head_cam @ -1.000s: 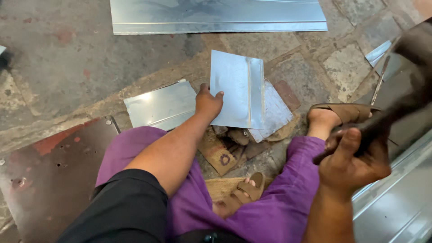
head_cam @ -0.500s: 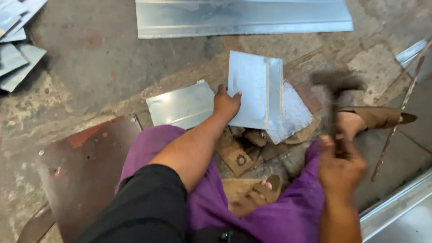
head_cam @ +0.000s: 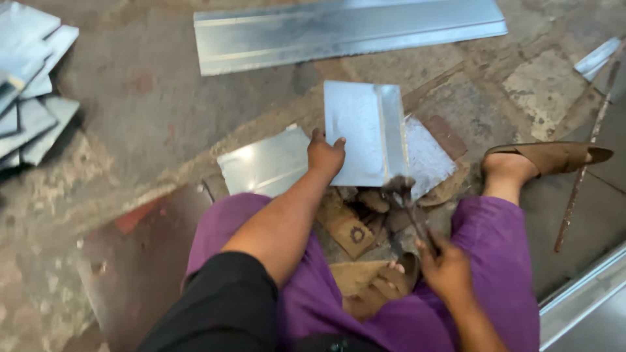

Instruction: The person hammers metal sheets against a hard surface with a hammer, bending the edges and shaping the pieces. They pick up individual metal sheets from the floor, manipulate them by hand to align with a work surface, and place them back on the floor after shaping.

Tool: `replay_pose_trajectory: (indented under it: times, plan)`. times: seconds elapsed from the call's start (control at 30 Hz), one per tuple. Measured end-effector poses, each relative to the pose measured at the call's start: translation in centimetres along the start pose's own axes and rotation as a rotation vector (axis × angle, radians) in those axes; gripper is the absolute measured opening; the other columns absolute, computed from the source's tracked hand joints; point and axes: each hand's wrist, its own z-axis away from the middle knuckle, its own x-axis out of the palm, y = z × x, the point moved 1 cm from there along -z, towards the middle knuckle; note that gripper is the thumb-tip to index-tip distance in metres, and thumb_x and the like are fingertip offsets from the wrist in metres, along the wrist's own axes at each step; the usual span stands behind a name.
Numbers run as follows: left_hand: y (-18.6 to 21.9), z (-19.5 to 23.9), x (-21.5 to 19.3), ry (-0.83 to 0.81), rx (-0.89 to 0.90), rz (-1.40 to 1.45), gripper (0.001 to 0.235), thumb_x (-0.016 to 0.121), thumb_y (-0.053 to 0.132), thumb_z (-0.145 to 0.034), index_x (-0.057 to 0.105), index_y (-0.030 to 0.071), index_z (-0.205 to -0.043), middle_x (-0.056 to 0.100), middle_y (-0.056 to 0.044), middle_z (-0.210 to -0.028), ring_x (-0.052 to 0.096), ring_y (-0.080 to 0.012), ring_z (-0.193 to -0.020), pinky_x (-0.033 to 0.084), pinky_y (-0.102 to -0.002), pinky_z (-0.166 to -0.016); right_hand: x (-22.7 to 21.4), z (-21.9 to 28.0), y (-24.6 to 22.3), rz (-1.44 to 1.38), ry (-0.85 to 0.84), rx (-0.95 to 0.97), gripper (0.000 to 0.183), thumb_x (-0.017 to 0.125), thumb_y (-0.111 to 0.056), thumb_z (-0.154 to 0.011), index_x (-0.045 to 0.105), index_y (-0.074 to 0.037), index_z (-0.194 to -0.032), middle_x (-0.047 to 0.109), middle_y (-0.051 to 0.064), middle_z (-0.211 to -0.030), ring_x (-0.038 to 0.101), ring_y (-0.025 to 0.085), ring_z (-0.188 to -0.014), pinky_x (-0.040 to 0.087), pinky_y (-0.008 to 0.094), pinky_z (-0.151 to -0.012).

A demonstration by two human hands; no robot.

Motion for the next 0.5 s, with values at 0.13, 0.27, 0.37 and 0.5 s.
replay_pose_trajectory:
  times: [0.13,0.27,0.37,0.5]
  plan:
    - [-0.5,-1.6,0.6,-0.079,-0.175,-0.021,0.048,0.078,0.032,-0.084,0.061,-0.004,-0.111,0.071,-0.026,-0.11,0.069,-0.0429,-0.105,0.055,-0.045,-0.09,1.0,0.3,2.3,-0.368,-0.084,0.187,0.031,0.074,-0.023,-0.092,0.074,0.001,-0.112,0.062,0.01,-0.061,0.049,0.015,-0.048,0.037,0.03,-0.044]
    - [-0.7,-2.3,-0.1,-0.166,-0.274,-0.086,0.046,0.076,0.04,-0.093,0.067,-0.004,-0.101,0.071,-0.027,-0.103,0.068,-0.0417,-0.099,0.054,-0.046,-0.086,1.3,0.1,3.1,-1.018,-0.203,0.578,0.023,0.06,-0.019,-0.1,0.06,0.003,-0.108,0.055,0.005,-0.067,0.043,0.014,-0.046,0.032,0.031,-0.041]
    - [2.0,-2.2,-1.4,-0.159,-0.136,-0.016,0.038,0.068,0.034,-0.099,0.067,-0.003,-0.095,0.073,-0.023,-0.089,0.068,-0.035,-0.082,0.053,-0.043,-0.077,1.3,-0.5,3.5,-1.196,-0.225,0.697,0.027,0.053,-0.024,-0.103,0.059,-0.002,-0.117,0.046,0.002,-0.065,0.035,0.012,-0.046,0.028,0.028,-0.041]
    - [6.6,-0.5,-4.6,-0.146,0.426,0.155,0.012,0.06,0.013,-0.103,0.063,0.002,-0.099,0.07,-0.013,-0.085,0.064,-0.0234,-0.075,0.052,-0.034,-0.071,2.3,-1.5,5.5,-1.341,-0.226,0.794,0.019,0.054,-0.027,-0.101,0.056,-0.01,-0.108,0.039,-0.002,-0.062,0.03,0.01,-0.045,0.025,0.026,-0.04]
